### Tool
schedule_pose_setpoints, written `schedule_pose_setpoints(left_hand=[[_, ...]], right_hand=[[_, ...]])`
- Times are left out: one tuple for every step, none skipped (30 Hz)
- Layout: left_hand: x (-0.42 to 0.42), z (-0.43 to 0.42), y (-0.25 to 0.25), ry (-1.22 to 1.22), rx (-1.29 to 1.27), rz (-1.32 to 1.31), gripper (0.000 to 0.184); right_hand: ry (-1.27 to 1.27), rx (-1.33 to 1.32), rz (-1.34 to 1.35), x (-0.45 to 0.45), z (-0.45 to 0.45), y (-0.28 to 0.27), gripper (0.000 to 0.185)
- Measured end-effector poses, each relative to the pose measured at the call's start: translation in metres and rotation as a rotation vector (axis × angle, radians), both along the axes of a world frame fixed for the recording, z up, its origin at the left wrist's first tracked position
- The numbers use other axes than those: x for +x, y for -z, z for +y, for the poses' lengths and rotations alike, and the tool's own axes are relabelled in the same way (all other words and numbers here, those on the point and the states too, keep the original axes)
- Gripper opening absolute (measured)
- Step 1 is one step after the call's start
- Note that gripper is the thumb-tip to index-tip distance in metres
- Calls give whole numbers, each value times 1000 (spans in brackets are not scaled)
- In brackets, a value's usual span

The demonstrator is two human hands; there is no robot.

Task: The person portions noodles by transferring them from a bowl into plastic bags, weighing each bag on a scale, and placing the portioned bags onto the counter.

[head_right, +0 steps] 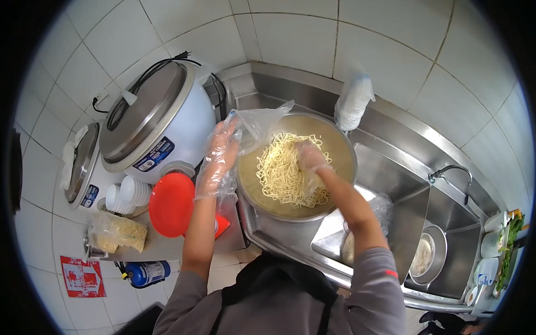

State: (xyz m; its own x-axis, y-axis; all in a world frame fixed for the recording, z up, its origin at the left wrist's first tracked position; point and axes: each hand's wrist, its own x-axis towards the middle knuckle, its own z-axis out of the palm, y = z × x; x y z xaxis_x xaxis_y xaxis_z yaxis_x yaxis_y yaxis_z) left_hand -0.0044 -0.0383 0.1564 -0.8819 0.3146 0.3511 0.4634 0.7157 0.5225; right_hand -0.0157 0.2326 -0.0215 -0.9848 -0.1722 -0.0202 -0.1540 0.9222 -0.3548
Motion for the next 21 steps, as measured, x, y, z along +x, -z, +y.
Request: schedule_pose_setpoints(left_hand=[[-3,-4,0,4,14,11,49],[-5,-7,1,10,31,21,49],[-9,-8,-1,-5,46,12,49],[-13,-10,-2,-20,61,-3,50],[-14,-12,-1,-34,73,-23,50],[-14,-14,2,-58,73,-9,49],[-17,-15,2,-80,72,15,49],[-21,-15,0,-100,71,43,49],[-24,-16,-1,-125,63,58,48],[-25,-16,-5,-119,89,37,48],[-26,-16,-12,-114,114,19,48],[-27,-16,-17,-110,137,-2,48],[-29,-18,-18,-121,140,4,46],[-31,-20,-19,-133,144,9,44],[-32,-21,-19,-145,149,13,43],[-31,-21,-22,-146,151,11,43],[-28,-23,-26,-147,152,7,42],[-26,-23,-28,-148,153,5,42],[-26,-24,-26,-163,156,18,44],[-27,-26,-23,-180,159,35,46],[-28,-27,-21,-199,162,51,49]], right_hand=[[17,-264,46,0,10,-30,49],[14,-158,110,-1,12,-64,52],[10,-46,172,-2,15,-102,55],[-14,-42,274,0,18,-143,57],[-37,-40,371,7,16,-191,60],[82,-82,63,19,3,-255,64],[86,40,208,15,5,-274,59],[84,-66,334,21,4,-296,56],[81,-171,457,28,2,-321,53],[43,-88,351,27,4,-353,53],[61,-72,333,30,0,-380,46],[78,-56,315,34,-3,-407,39],[151,-107,381,40,-12,-425,29],[223,-157,446,46,-22,-440,25],[288,-76,390,57,-42,-452,26],[352,5,331,72,-67,-460,27],[336,51,325,71,-68,-454,29],[320,96,319,71,-69,-448,30],[221,107,372,51,-50,-424,31],[120,117,429,40,-38,-412,33],[81,142,526,54,-41,-412,37]])
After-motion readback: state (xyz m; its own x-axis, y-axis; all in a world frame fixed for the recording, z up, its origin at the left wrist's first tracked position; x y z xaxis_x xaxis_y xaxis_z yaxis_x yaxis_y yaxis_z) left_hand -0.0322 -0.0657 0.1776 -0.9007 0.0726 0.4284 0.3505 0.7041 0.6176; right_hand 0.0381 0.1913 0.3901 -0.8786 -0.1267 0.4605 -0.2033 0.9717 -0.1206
